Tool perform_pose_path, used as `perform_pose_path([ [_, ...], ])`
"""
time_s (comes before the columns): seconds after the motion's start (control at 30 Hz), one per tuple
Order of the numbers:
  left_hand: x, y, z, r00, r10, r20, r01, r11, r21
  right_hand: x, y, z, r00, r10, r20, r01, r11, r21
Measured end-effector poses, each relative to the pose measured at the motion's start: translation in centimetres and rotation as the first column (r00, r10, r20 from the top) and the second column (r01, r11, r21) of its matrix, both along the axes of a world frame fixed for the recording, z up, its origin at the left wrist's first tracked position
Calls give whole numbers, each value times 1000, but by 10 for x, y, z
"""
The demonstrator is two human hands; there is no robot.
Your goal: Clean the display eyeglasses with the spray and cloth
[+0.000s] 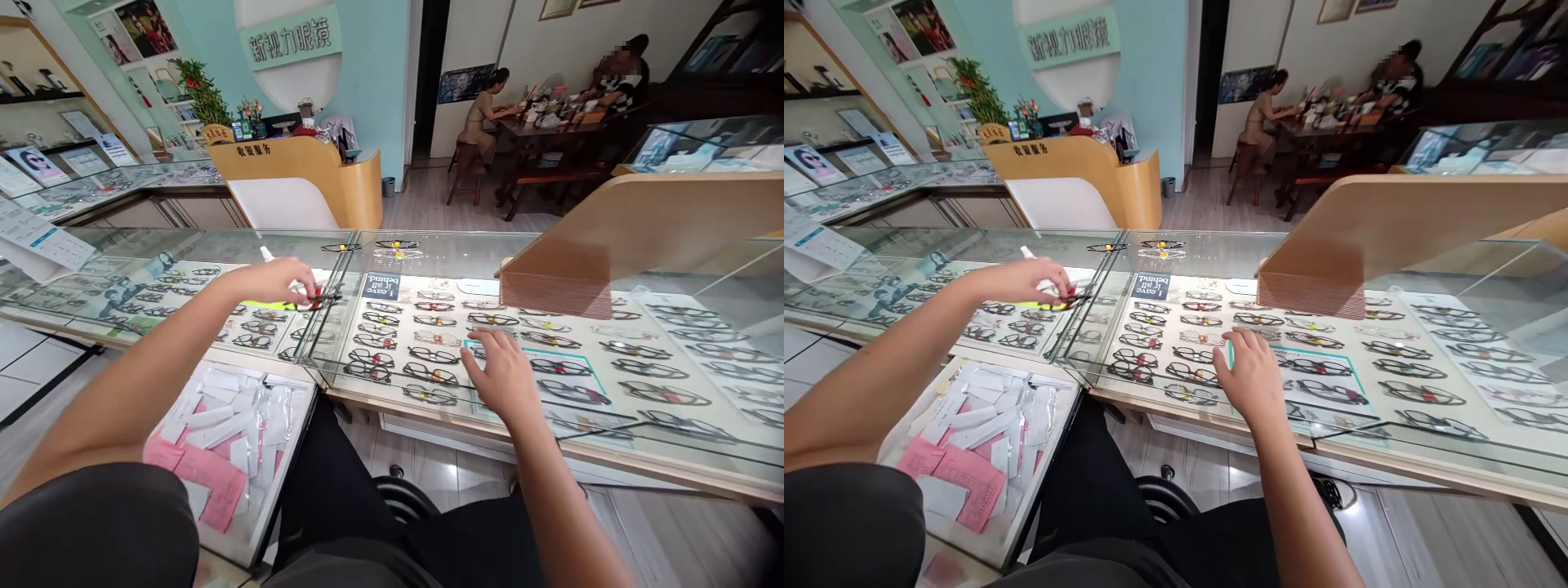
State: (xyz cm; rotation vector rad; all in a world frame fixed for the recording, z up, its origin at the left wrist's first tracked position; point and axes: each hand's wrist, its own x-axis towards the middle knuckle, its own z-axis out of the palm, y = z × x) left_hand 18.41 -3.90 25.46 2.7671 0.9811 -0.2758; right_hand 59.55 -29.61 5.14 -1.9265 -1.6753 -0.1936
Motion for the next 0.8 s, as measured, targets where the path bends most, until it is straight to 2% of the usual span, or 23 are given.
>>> perform_pose_path([
  [0.1,-43,-71,7,1000,-3,12,5,983,-185,3,0,-3,1000,9,16,-9,1000,12],
  [0.17,-68,-109,-3,1000,13,-28,-21,955,-297,4,-1,-5,1000,15,19,-15,1000,10],
  [0.23,-90,-136,-25,997,31,-74,-57,925,-375,6,-2,-5,1000,24,12,-24,1000,3],
  [0.33,-116,-157,-73,983,73,-167,-136,902,-411,6,-3,-3,1000,27,-7,-27,999,-17],
  [0.43,-133,-156,-121,970,184,-159,-229,914,-335,5,-4,0,1000,2,-5,-2,999,-51],
  [0.53,-142,-138,-159,961,272,-51,-277,948,-155,5,-4,1,1000,-19,16,20,997,-68],
  [0.67,-137,-102,-197,952,297,68,-299,954,21,6,-3,2,999,-33,19,34,996,-83],
  [0.8,-123,-58,-222,943,313,114,-329,928,177,6,-3,2,998,-57,21,59,993,-99],
])
